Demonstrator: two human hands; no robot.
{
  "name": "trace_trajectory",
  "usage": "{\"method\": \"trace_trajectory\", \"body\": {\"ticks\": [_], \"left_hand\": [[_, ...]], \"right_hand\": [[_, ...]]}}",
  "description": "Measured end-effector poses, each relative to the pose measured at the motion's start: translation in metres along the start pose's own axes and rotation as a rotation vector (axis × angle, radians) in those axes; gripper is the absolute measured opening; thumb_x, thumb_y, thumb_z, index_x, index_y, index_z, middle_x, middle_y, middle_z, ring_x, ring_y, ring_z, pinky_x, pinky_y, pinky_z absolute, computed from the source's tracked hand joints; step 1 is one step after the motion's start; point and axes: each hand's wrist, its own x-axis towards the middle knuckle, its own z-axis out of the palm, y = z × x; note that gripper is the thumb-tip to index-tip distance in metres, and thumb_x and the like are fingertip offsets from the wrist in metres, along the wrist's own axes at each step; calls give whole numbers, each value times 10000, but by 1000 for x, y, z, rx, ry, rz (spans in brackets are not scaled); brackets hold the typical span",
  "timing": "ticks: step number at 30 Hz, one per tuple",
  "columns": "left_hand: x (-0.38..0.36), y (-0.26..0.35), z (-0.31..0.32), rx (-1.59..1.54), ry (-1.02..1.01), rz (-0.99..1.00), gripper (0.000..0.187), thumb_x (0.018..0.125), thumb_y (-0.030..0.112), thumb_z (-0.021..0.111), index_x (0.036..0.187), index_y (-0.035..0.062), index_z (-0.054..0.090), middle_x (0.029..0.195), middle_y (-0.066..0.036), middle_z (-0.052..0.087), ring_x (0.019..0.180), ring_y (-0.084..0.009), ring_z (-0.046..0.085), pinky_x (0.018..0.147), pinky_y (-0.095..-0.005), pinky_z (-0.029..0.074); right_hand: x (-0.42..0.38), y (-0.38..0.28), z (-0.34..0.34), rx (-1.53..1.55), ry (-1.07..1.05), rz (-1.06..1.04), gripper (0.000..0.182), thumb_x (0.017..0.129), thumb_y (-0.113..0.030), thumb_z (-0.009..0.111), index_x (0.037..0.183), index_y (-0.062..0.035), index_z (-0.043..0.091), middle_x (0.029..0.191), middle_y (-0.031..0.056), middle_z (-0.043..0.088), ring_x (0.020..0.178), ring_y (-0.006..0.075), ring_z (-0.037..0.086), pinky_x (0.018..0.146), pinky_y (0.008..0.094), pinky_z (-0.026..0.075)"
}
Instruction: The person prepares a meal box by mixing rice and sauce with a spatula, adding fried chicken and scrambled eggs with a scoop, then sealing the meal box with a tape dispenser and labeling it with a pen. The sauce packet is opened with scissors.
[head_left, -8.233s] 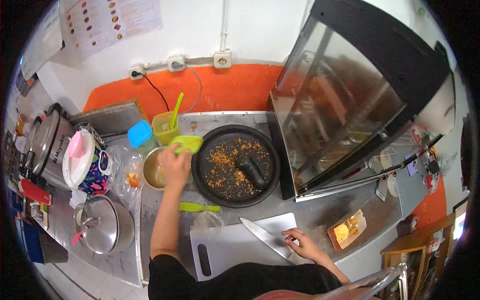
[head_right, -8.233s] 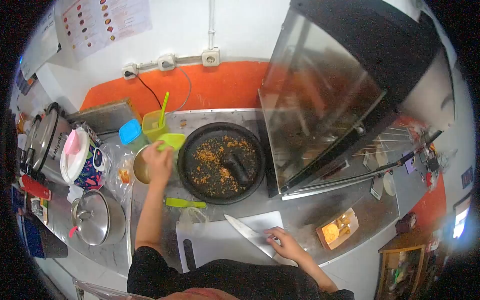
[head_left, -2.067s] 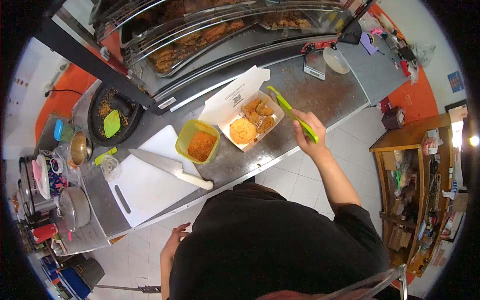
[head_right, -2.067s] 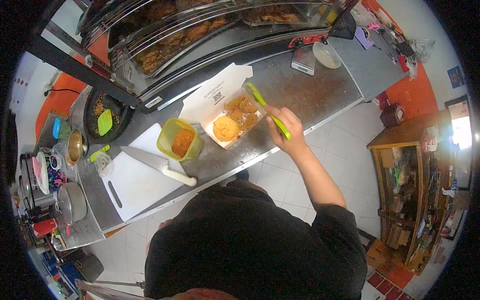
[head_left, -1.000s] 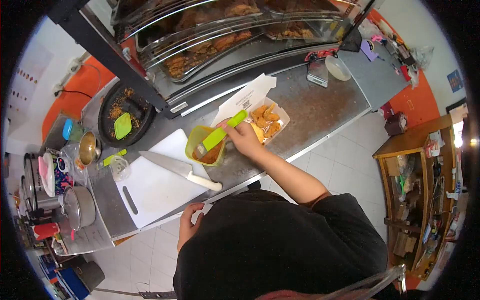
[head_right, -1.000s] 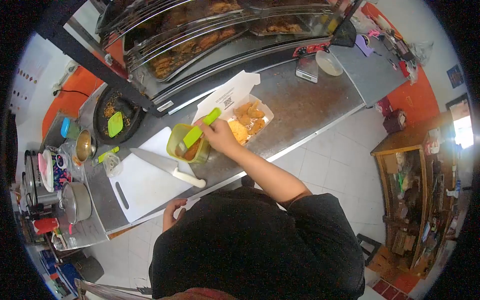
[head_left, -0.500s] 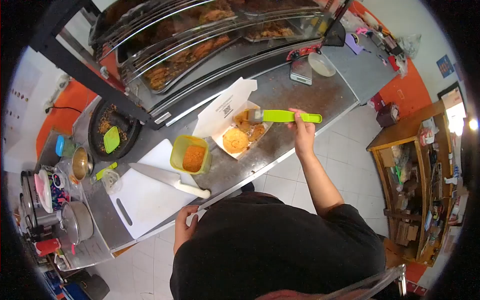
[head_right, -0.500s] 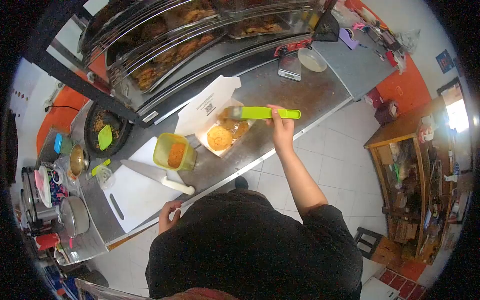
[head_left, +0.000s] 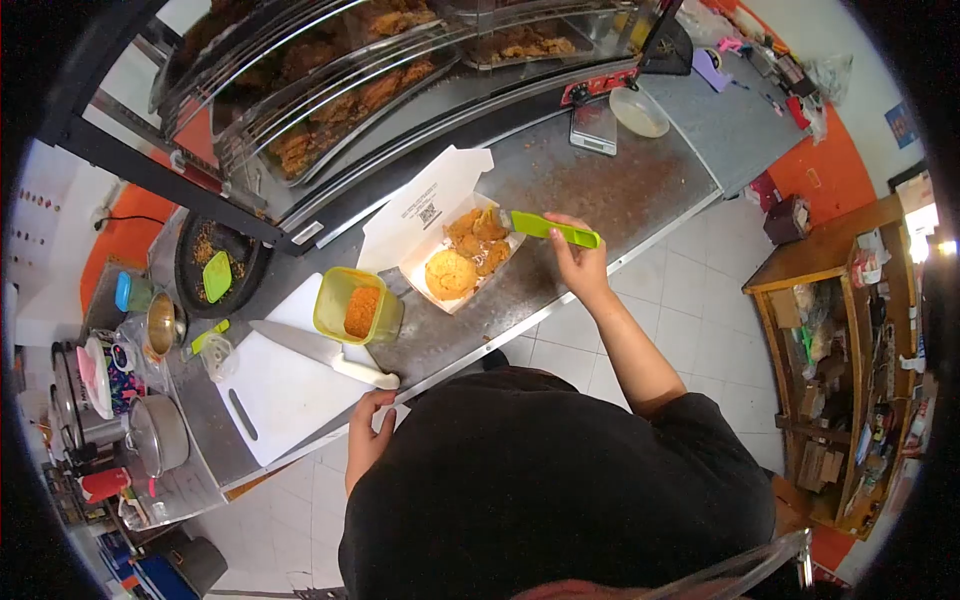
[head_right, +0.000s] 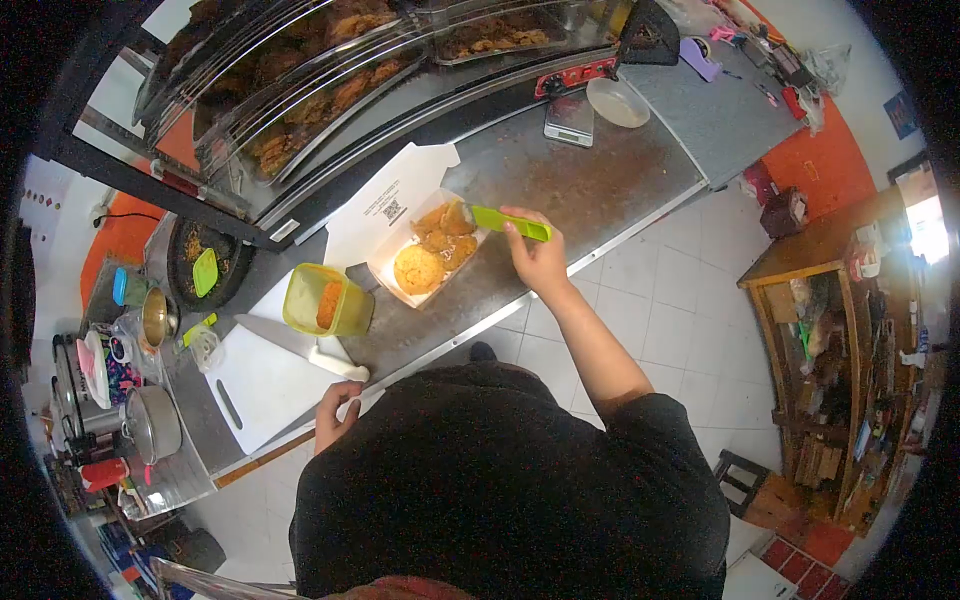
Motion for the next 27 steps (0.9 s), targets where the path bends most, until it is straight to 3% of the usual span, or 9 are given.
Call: {"method": "trace_trajectory", "body": {"ticks": [6, 12, 20, 23, 26, 27], "left_hand": [[8, 1, 23, -44, 8, 21, 204, 764, -67, 498, 956, 1, 522, 987, -105, 564, 966, -209, 535, 868, -308, 395], [9, 6, 26, -28, 16, 19, 212, 769, -70, 494, 967, 2, 525, 989, -106, 566, 966, -204, 531, 863, -301, 393], [21, 0, 4, -73, 77, 112, 162, 782, -47, 500, 937, -13, 534, 947, -90, 568, 891, -165, 540, 794, -263, 417], [34, -14, -9, -34, 287, 194, 159, 733, -37, 545, 888, 1, 541, 875, -81, 564, 768, -184, 539, 715, -274, 423], [43, -15, -18, -99, 466, 151, 179, 736, -15, 563, 910, 14, 534, 877, -60, 554, 755, -164, 523, 700, -257, 419], [45, -25, -24, -104, 426, 104, 280, 729, 17, 594, 992, 24, 497, 959, -63, 535, 823, -157, 505, 711, -264, 416]], "right_hand": [[6, -17, -23, -120, -113, -52, 183, 818, -88, 529, 959, 8, 596, 937, 142, 609, 850, 227, 578, 757, 298, 434], [-6, -33, -31, -151, -250, -62, 182, 820, -102, 525, 948, 4, 598, 920, 145, 612, 797, 238, 579, 720, 312, 438], [18, -41, 0, -109, -113, -159, 163, 804, -89, 540, 923, 5, 598, 854, 135, 613, 770, 248, 578, 686, 307, 442], [26, -44, 19, -114, -99, -240, 157, 799, -85, 544, 914, 9, 595, 844, 138, 610, 764, 260, 575, 679, 312, 443], [20, -43, 27, -152, -109, -334, 166, 782, -81, 565, 924, 1, 589, 813, 144, 597, 700, 275, 552, 652, 330, 436], [14, -49, 25, -201, -156, -367, 178, 776, -80, 570, 937, -5, 586, 791, 140, 589, 673, 275, 534, 639, 336, 431]]}}
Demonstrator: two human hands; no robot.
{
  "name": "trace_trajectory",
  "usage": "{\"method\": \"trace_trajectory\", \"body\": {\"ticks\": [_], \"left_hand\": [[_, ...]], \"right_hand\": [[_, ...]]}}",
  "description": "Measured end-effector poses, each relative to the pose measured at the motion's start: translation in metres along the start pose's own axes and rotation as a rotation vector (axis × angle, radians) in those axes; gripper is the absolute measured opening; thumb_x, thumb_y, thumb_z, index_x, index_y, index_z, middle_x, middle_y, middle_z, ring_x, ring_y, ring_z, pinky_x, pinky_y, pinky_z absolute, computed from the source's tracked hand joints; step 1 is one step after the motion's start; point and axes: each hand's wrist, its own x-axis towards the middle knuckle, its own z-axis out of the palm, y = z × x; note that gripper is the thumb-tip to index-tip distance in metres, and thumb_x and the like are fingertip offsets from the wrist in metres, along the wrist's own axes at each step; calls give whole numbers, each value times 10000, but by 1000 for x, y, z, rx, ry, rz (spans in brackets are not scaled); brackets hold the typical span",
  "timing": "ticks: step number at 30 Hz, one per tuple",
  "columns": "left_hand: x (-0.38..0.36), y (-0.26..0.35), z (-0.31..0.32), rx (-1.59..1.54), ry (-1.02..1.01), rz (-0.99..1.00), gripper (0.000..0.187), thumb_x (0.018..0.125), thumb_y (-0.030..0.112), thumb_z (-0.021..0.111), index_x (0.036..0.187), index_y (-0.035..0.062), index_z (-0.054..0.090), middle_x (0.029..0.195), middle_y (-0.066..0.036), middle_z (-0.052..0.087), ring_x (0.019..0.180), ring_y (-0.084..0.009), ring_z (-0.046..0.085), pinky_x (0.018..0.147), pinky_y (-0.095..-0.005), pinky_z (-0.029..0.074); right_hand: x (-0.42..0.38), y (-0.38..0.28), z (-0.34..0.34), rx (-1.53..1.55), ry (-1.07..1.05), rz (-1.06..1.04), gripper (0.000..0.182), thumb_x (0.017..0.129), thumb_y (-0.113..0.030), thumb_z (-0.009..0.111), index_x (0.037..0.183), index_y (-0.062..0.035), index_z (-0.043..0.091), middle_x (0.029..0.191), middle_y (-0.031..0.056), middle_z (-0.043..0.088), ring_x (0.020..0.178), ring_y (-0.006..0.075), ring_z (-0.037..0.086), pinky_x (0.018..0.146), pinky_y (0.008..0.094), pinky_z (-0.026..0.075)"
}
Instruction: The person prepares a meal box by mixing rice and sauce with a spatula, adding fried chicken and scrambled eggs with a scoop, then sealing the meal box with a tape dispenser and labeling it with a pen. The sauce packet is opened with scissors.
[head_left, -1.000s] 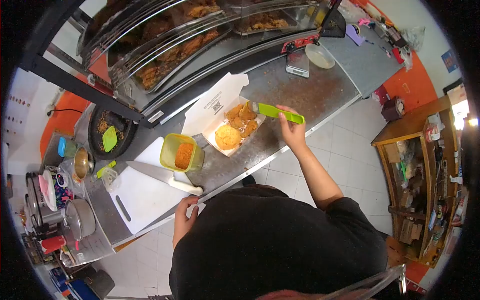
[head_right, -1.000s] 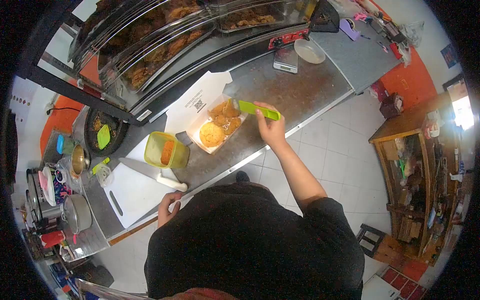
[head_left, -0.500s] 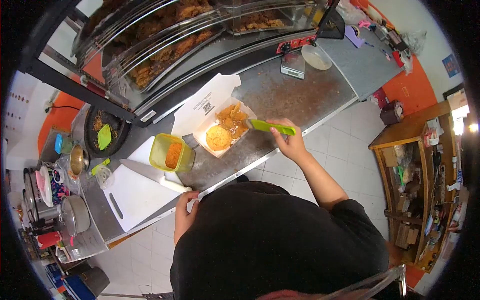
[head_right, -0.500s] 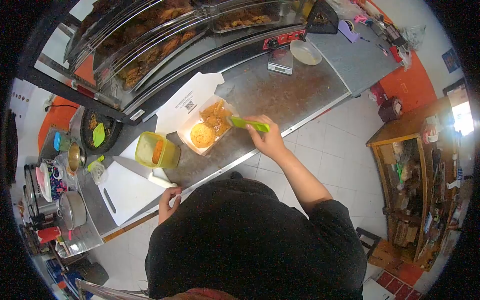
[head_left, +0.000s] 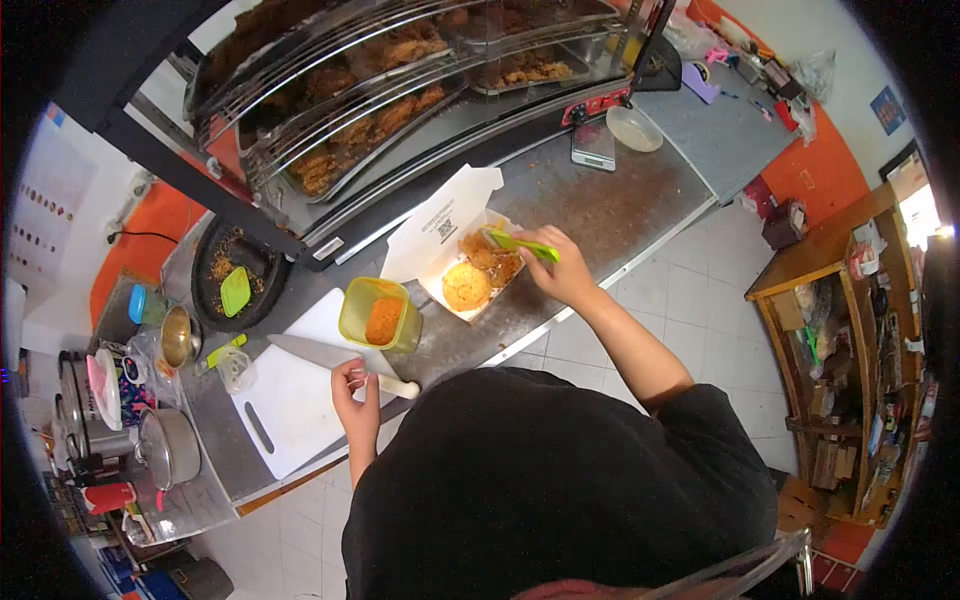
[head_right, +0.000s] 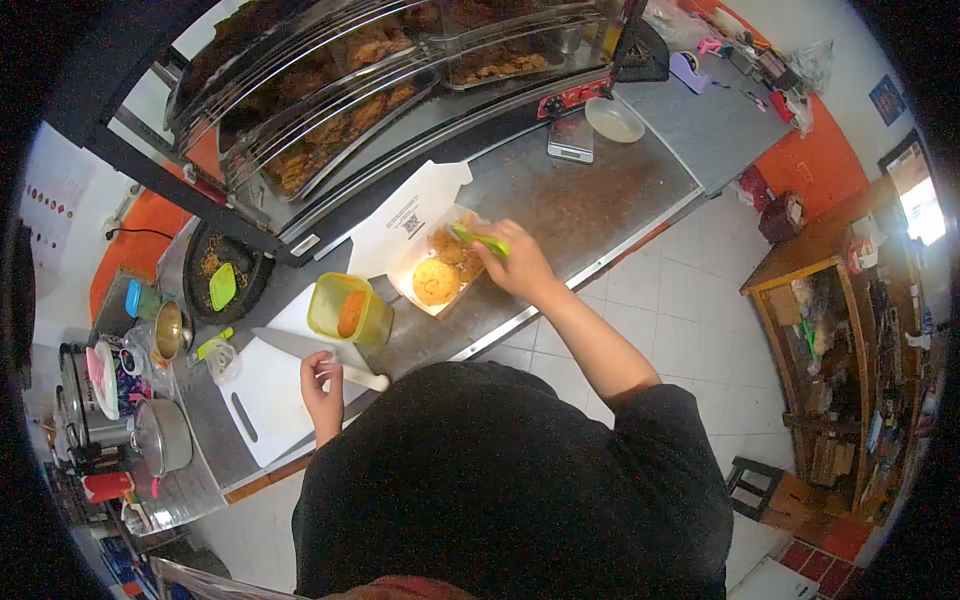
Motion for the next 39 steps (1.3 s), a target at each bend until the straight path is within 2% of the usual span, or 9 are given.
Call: {"method": "trace_trajectory", "body": {"ticks": [5, 8, 10, 15, 18, 22, 28, 35, 39], "left_hand": [[14, -17, 6, 56, -17, -20, 722, 650, 139, 724, 1210, -5, 292, 1176, -146, 382, 1037, -231, 409, 827, -333, 387], [28, -33, 32, 134, 48, 87, 1011, 574, 224, 794, 1286, -37, 125, 1254, -199, 267, 1136, -291, 325, 935, -382, 304], [37, -21, 45, 141, 152, 176, 1136, 531, 237, 821, 1294, -58, 33, 1266, -230, 220, 1185, -327, 265, 1007, -395, 195], [43, -8, 63, -81, 241, 174, 1095, 538, 164, 807, 1292, -46, 42, 1247, -210, 244, 1172, -305, 288, 997, -375, 225], [46, -5, 54, -174, 219, 191, 1081, 540, 156, 803, 1290, -41, 50, 1227, -197, 267, 1151, -293, 321, 982, -374, 255], [40, -5, 29, -156, 149, 243, 1083, 514, 125, 793, 1293, -17, 54, 1209, -183, 287, 1134, -276, 350, 967, -371, 284], [39, -14, -40, -303, 326, 212, 1093, 551, 72, 759, 1320, 101, -18, 1225, -166, 272, 1131, -285, 359, 956, -408, 321], [13, -52, -122, -23, 532, 55, 1091, 502, 151, 783, 1305, 13, 56, 1249, -179, 238, 1167, -286, 314, 985, -379, 277], [0, -75, -140, 42, 548, 35, 1092, 497, 156, 783, 1299, -8, 60, 1250, -185, 237, 1163, -290, 318, 987, -378, 267]], "right_hand": [[-15, -5, -12, -172, -197, -131, 204, 761, -70, 577, 957, -15, 578, 765, 131, 566, 635, 272, 491, 612, 348, 413], [-20, -14, -14, -192, -87, -121, 184, 769, -70, 570, 944, -13, 578, 816, 131, 570, 689, 274, 503, 637, 343, 418], [-24, -21, -8, -19, 329, 110, 190, 757, -39, 553, 945, -18, 580, 834, 143, 573, 762, 298, 518, 699, 339, 419], [-52, -28, 2, -206, 57, 134, 184, 825, -95, 510, 964, 14, 565, 868, 121, 590, 792, 223, 539, 682, 308, 420], [-53, -43, 17, 313, 535, 534, 229, 876, -173, 485, 995, 9, 555, 805, 66, 585, 673, 130, 535, 608, 237, 427], [-17, -84, 38, 1141, 496, 843, 270, 905, -194, 432, 1033, 33, 505, 763, 45, 553, 622, 97, 504, 578, 229, 417], [30, -137, 113, 1453, 183, 871, 315, 888, -244, 463, 1065, 13, 506, 710, 28, 553, 617, 93, 525, 581, 228, 435], [46, -173, 213, 1443, -181, 991, 283, 901, -207, 439, 1064, 15, 506, 758, 66, 579, 639, 102, 539, 603, 229, 445], [63, -229, 255, 1272, -365, 725, 256, 898, -175, 441, 1039, 23, 521, 750, 40, 568, 646, 81, 515, 586, 218, 424]]}}
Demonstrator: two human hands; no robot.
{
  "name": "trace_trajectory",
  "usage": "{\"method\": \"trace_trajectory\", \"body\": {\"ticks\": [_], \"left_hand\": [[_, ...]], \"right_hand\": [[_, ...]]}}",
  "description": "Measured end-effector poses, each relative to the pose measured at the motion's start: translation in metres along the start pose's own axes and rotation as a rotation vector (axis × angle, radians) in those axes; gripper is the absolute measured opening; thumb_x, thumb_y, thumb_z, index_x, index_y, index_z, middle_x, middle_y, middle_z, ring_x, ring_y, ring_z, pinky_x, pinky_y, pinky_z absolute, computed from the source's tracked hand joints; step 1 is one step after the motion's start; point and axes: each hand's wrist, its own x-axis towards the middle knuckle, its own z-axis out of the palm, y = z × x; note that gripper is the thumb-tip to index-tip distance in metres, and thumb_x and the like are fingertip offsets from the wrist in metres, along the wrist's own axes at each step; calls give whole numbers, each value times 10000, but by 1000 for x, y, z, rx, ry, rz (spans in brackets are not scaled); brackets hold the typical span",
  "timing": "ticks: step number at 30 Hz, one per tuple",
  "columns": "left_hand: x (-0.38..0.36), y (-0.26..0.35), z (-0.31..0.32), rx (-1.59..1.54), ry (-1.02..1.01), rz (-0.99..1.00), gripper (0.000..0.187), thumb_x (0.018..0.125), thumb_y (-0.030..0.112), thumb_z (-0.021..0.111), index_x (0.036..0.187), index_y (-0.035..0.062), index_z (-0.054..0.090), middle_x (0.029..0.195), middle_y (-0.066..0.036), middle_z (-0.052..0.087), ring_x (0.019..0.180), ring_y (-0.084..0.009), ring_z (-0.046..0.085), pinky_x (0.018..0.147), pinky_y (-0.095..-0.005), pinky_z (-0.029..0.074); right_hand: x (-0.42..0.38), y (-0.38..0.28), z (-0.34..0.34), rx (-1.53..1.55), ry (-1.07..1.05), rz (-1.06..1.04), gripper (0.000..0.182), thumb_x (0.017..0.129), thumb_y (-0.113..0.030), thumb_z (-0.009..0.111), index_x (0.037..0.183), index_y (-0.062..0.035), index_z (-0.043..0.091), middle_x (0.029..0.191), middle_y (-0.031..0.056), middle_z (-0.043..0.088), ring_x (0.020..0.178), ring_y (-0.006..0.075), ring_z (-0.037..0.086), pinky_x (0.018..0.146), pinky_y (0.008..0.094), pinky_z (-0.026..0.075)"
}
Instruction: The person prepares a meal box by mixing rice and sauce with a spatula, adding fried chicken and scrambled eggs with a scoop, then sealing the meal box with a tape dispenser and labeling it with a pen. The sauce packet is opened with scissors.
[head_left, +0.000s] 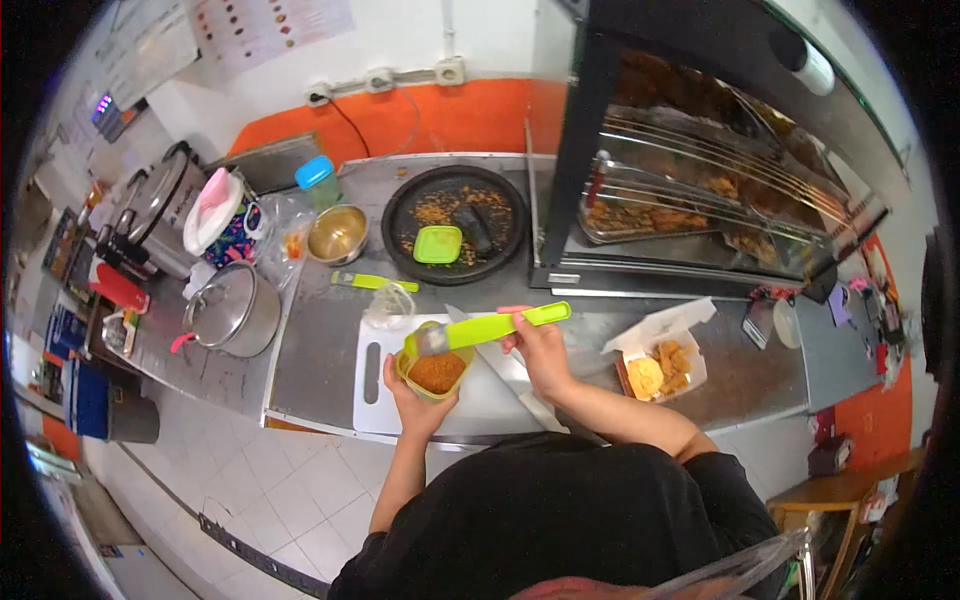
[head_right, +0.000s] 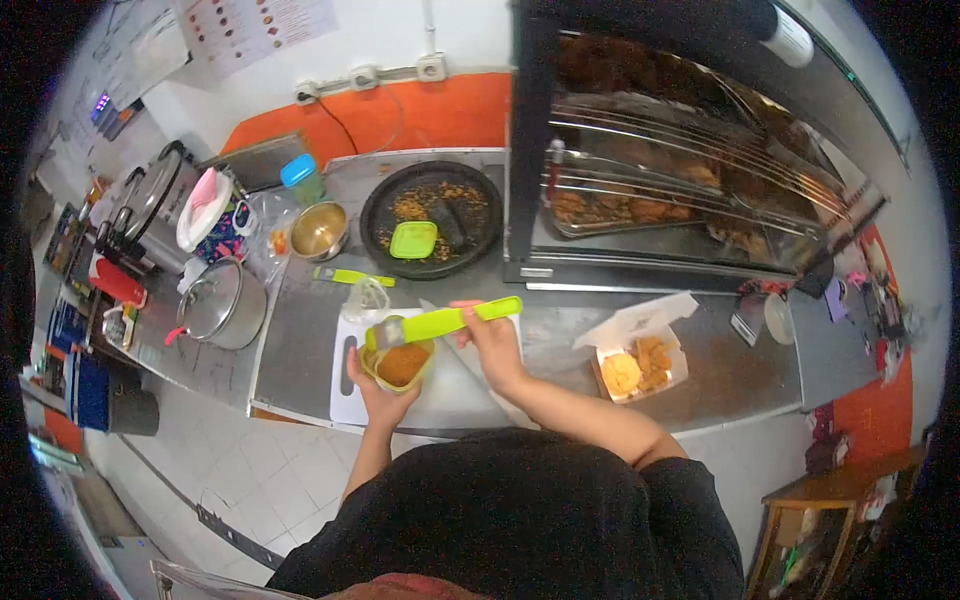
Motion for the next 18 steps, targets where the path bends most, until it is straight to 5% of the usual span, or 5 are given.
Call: {"method": "trace_trajectory", "body": {"ticks": [5, 9, 11, 15, 18], "left_hand": [[18, -12, -25, -225, 219, -63, 1095, 503, 75, 770, 1317, 56, 38, 1266, -167, 230, 1165, -278, 313, 986, -385, 269], [60, -26, -56, 7, 319, -26, 1069, 523, 36, 759, 1316, 62, 44, 1275, -171, 225, 1168, -284, 314, 991, -397, 274], [89, -59, -69, -42, 538, -94, 1022, 550, 5, 744, 1311, 56, 65, 1278, -179, 228, 1169, -300, 318, 994, -402, 282], [147, -115, -80, 136, 713, -70, 955, 569, 72, 756, 1291, 36, 131, 1252, -207, 279, 1146, -321, 351, 980, -421, 304], [178, -161, -85, 476, 743, 74, 916, 587, 39, 735, 1268, -37, 127, 1222, -207, 284, 1116, -334, 356, 999, -416, 290]], "right_hand": [[16, -6, 56, -857, -548, -83, 390, 857, -215, 533, 1169, 9, 466, 808, 61, 573, 695, 134, 512, 661, 259, 426], [11, 23, 38, -822, -400, -313, 454, 842, -242, 558, 1219, -21, 435, 886, 78, 562, 788, 143, 501, 749, 284, 418], [2, 16, 3, -877, -440, -239, 474, 841, -301, 552, 1199, -9, 449, 1040, 148, 570, 938, 181, 529, 860, 310, 403], [-54, 30, -90, -646, -431, 439, 371, 861, -258, 529, 1149, -26, 503, 1027, 99, 584, 950, 174, 529, 851, 299, 406], [-117, 42, -139, -551, -62, 382, 262, 864, -211, 527, 1045, -24, 559, 947, 65, 596, 891, 132, 533, 804, 273, 417]]}}
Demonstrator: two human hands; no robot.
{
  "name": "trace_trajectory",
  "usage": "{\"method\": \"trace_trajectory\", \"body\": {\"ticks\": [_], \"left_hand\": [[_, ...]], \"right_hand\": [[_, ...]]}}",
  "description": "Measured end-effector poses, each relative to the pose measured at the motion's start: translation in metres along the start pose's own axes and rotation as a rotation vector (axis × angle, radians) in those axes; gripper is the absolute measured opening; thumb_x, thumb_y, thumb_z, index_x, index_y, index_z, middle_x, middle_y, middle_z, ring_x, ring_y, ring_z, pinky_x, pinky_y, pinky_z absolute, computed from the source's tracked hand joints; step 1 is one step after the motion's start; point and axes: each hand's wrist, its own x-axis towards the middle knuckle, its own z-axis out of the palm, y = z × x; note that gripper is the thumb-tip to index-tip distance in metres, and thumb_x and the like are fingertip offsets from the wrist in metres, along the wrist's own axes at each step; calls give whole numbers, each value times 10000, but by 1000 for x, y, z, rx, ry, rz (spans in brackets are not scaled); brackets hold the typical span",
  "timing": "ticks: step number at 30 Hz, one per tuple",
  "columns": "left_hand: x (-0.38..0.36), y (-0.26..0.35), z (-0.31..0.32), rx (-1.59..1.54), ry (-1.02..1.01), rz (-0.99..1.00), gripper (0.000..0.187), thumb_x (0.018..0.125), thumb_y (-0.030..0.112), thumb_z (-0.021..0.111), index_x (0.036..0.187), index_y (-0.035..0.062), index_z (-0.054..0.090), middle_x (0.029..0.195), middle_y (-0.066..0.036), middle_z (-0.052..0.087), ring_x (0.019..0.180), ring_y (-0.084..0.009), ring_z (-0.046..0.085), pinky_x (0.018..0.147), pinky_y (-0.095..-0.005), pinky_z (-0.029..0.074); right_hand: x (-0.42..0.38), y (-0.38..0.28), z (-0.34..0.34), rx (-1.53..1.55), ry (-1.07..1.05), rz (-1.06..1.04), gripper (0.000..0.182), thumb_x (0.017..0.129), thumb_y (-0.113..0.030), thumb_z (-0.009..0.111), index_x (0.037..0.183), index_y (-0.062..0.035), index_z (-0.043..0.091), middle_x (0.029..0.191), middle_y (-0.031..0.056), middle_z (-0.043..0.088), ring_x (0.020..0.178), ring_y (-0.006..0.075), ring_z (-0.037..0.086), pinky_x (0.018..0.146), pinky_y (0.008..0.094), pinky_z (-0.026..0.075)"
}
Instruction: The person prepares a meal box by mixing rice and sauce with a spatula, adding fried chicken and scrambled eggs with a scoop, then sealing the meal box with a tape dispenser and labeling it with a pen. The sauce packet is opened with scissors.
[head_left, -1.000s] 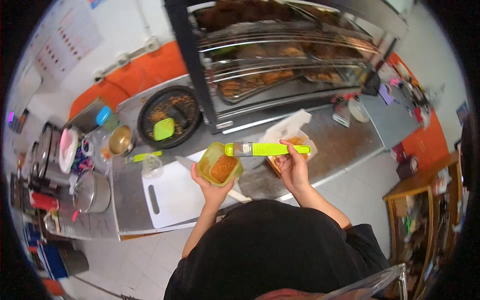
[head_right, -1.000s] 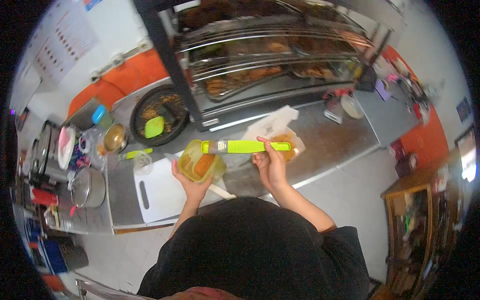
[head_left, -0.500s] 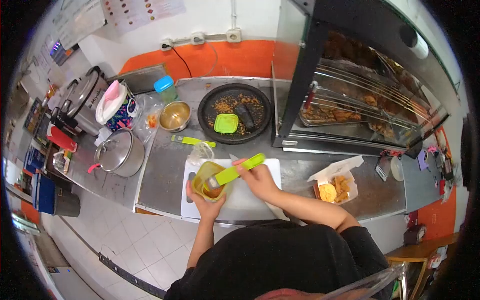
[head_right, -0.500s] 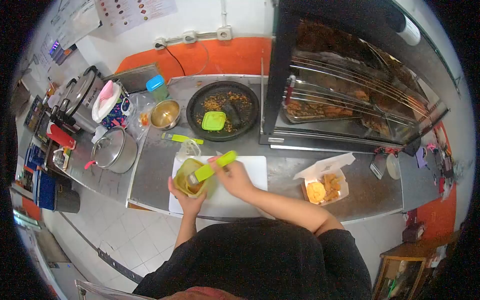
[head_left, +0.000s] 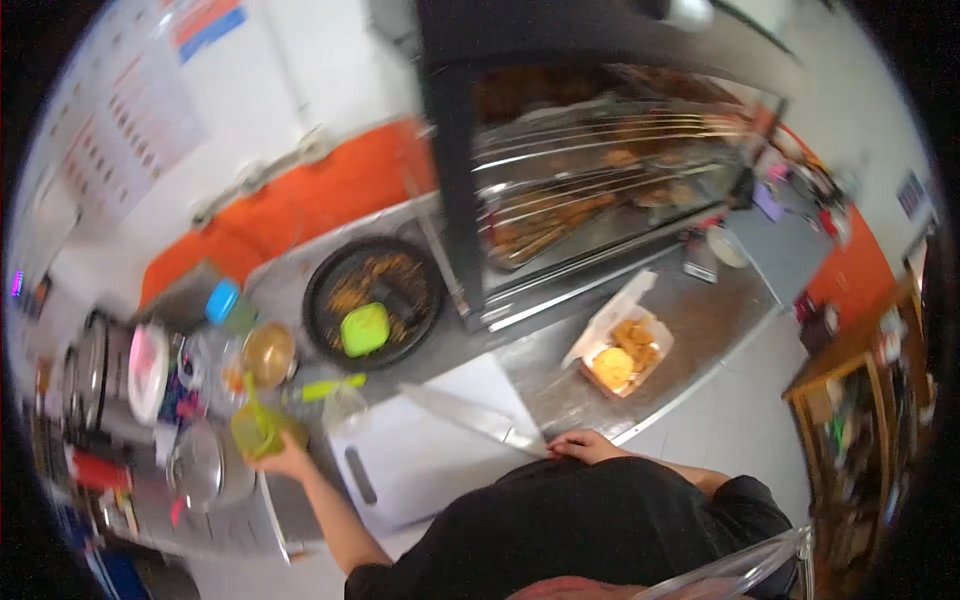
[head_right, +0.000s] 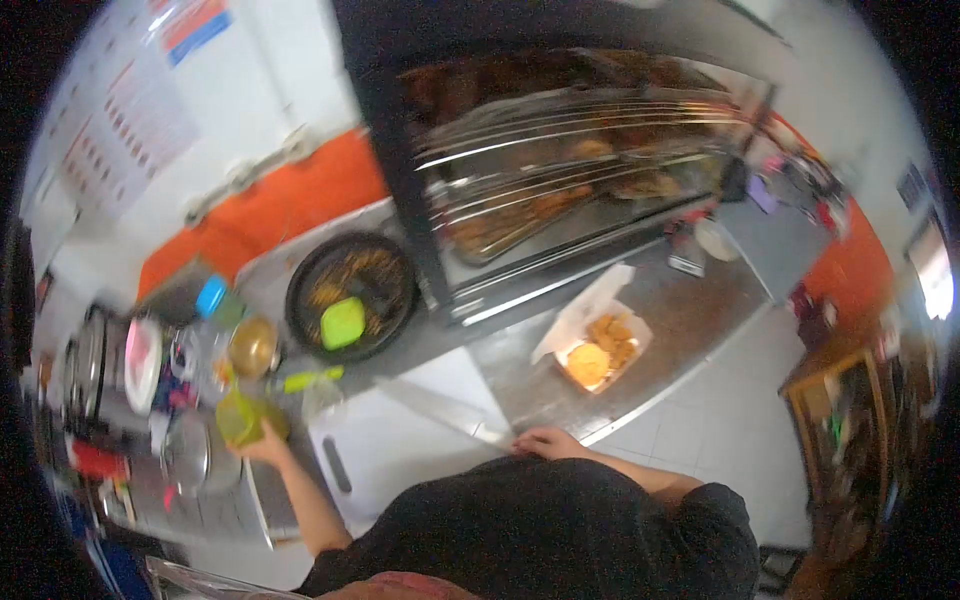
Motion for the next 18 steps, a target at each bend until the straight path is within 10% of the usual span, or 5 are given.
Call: {"method": "trace_trajectory", "body": {"ticks": [5, 7, 14, 16, 18], "left_hand": [[4, 72, -24, -313, -204, -507, 1083, 572, 287, 801, 1296, -44, 68, 1214, -333, 268, 1081, -385, 404, 919, -472, 368], [-31, 26, 0, 95, 35, -150, 974, 642, 340, 744, 1299, -23, 123, 1233, -291, 295, 1139, -370, 366, 940, -469, 335], [-144, 163, -38, -537, -589, 40, 746, 791, 195, 590, 1336, 9, 117, 1372, -207, 147, 1276, -316, 175, 1051, -434, 130], [-151, 188, -42, -649, -688, 136, 715, 796, 171, 561, 1344, 39, 121, 1394, -171, 122, 1291, -306, 140, 1058, -436, 90], [-151, 222, -51, -800, -816, 285, 685, 816, 216, 542, 1341, 47, 136, 1398, -155, 122, 1298, -296, 122, 1059, -431, 77]], "right_hand": [[-73, 186, -30, 590, 228, 29, 221, 800, -173, 587, 960, -20, 579, 936, 83, 591, 892, 155, 540, 810, 310, 421], [-72, 263, -43, 390, 176, -41, 245, 800, -181, 580, 985, -22, 570, 962, 90, 582, 908, 176, 535, 825, 321, 411], [-66, -52, -118, -1084, -460, 37, 418, 797, -238, 525, 1160, -32, 503, 1149, 140, 519, 1018, 319, 499, 932, 401, 343], [-69, -162, -143, -911, 86, -188, 515, 820, -226, 511, 1271, -31, 356, 1236, 149, 442, 1082, 273, 474, 938, 383, 351], [-33, -300, -160, -438, 734, -1144, 644, 788, -226, 620, 1285, -19, 267, 1287, 171, 333, 1145, 241, 385, 960, 357, 331]]}}
